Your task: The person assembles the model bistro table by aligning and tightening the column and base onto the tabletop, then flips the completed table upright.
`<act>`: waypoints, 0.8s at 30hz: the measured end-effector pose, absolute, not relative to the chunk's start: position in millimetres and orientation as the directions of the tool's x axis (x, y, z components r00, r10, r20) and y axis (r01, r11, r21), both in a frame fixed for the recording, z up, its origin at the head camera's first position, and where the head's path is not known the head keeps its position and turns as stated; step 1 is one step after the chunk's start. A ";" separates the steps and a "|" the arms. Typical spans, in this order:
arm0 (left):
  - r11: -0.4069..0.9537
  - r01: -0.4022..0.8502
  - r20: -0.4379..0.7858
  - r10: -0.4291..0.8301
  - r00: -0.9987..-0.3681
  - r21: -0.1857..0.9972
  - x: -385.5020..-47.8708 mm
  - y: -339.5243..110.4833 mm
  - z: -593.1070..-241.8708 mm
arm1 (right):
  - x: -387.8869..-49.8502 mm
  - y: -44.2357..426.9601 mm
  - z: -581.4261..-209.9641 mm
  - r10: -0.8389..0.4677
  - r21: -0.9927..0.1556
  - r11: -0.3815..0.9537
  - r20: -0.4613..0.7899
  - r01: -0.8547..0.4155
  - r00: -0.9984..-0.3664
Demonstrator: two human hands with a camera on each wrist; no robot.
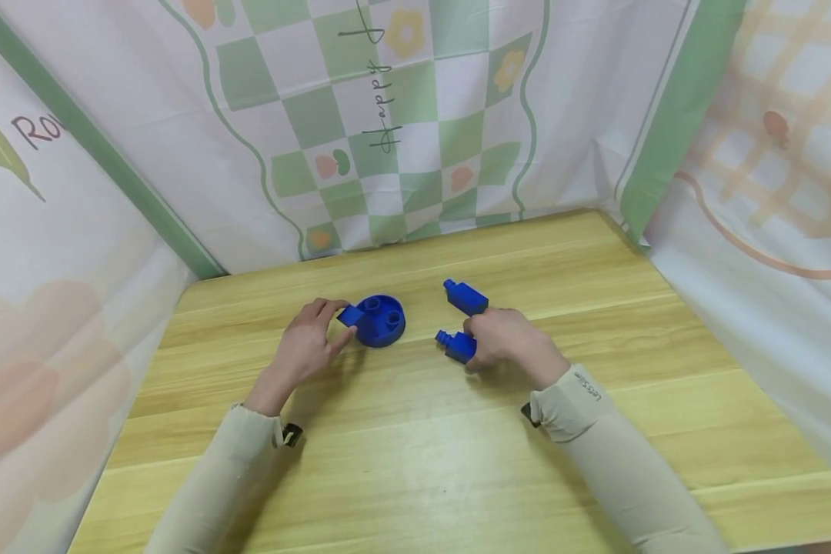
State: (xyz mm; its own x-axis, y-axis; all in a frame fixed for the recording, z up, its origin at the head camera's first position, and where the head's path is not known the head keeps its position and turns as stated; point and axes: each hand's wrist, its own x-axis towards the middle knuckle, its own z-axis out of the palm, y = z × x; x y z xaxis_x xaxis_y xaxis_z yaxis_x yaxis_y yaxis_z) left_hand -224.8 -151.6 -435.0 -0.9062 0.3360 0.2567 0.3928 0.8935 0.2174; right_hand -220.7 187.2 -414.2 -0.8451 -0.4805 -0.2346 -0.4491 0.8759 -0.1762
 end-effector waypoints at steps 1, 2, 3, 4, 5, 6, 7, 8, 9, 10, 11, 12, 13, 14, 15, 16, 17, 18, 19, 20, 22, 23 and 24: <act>0.893 0.393 0.258 0.335 -0.906 0.218 -224.9 -151.9 -435.2 | -220.4 187.5 -414.3 -0.475 -0.178 0.879 -0.249 -0.442 -0.844; 0.894 0.392 0.257 0.335 -0.906 0.218 -225.1 -152.2 -435.4 | -220.3 187.8 -414.6 -0.471 -0.178 0.881 -0.259 -0.437 -0.843; 0.894 0.391 0.257 0.333 -0.907 0.219 -225.3 -152.6 -435.5 | -220.2 188.0 -414.7 -0.470 -0.177 0.882 -0.267 -0.437 -0.841; 0.893 0.391 0.259 0.333 -0.907 0.222 -225.5 -153.0 -435.5 | -220.2 188.1 -415.0 -0.467 -0.176 0.884 -0.275 -0.434 -0.840; 0.892 0.391 0.259 0.332 -0.907 0.225 -225.6 -153.3 -435.4 | -220.4 188.3 -415.4 -0.466 -0.172 0.885 -0.278 -0.434 -0.840; 0.891 0.394 0.260 0.335 -0.906 0.227 -225.8 -153.6 -435.4 | -220.5 188.5 -416.0 -0.463 -0.171 0.886 -0.281 -0.431 -0.841; 0.890 0.393 0.257 0.334 -0.907 0.230 -225.9 -153.8 -435.4 | -220.6 188.4 -416.2 -0.465 -0.172 0.885 -0.282 -0.433 -0.839; 0.891 0.391 0.251 0.333 -0.909 0.232 -226.0 -153.9 -435.2 | -220.7 188.5 -416.5 -0.466 -0.172 0.884 -0.282 -0.434 -0.839; 0.891 0.387 0.246 0.330 -0.911 0.236 -225.9 -154.1 -435.2 | -221.0 188.7 -416.7 -0.468 -0.171 0.884 -0.282 -0.436 -0.838; 0.892 0.383 0.240 0.328 -0.914 0.240 -225.8 -154.2 -435.3 | -221.0 188.7 -416.8 -0.468 -0.170 0.883 -0.281 -0.437 -0.838; 0.894 0.376 0.231 0.324 -0.918 0.242 -225.6 -154.2 -435.4 | -220.9 188.8 -416.7 -0.469 -0.169 0.883 -0.280 -0.438 -0.838; 0.895 0.372 0.227 0.320 -0.920 0.245 -225.6 -154.4 -435.7 | -220.7 188.8 -416.5 -0.467 -0.173 0.884 -0.279 -0.434 -0.839; 0.897 0.366 0.222 0.315 -0.923 0.248 -225.3 -154.3 -435.7 | -220.3 188.9 -416.1 -0.467 -0.176 0.884 -0.275 -0.433 -0.840; 0.898 0.361 0.218 0.311 -0.925 0.251 -225.1 -154.4 -435.6 | -220.4 189.4 -416.3 -0.466 -0.178 0.884 -0.269 -0.431 -0.843; 0.898 0.359 0.216 0.309 -0.926 0.254 -224.8 -154.4 -435.5 | -220.7 189.9 -416.6 -0.465 -0.181 0.884 -0.259 -0.430 -0.847; 0.898 0.357 0.216 0.306 -0.927 0.256 -224.7 -154.5 -435.5 | -221.2 190.3 -416.7 -0.465 -0.186 0.884 -0.246 -0.429 -0.850; 0.899 0.355 0.216 0.305 -0.928 0.257 -224.6 -154.5 -435.4 | -221.9 190.9 -416.9 -0.464 -0.192 0.883 -0.235 -0.428 -0.854; 0.898 0.355 0.217 0.304 -0.927 0.259 -224.7 -154.6 -435.3 | -222.7 191.2 -417.1 -0.465 -0.198 0.882 -0.221 -0.427 -0.857; 0.898 0.355 0.216 0.304 -0.928 0.260 -224.7 -154.6 -435.2 | -223.6 191.6 -417.4 -0.466 -0.198 0.881 -0.207 -0.430 -0.860; 0.898 0.355 0.216 0.304 -0.928 0.260 -225.0 -154.7 -435.4 | -224.9 192.1 -418.1 -0.467 -0.200 0.880 -0.193 -0.432 -0.863; 0.897 0.357 0.219 0.305 -0.927 0.260 -225.4 -154.9 -435.9 | -226.7 191.8 -418.1 -0.468 -0.206 0.877 -0.171 -0.433 -0.867; 0.897 0.358 0.220 0.306 -0.926 0.259 -225.6 -155.0 -436.1 | -227.4 191.6 -418.4 -0.470 -0.209 0.876 -0.163 -0.435 -0.868; 0.897 0.358 0.220 0.306 -0.926 0.259 -225.7 -155.0 -436.2 | -228.1 191.4 -418.3 -0.475 -0.212 0.872 -0.153 -0.440 -0.867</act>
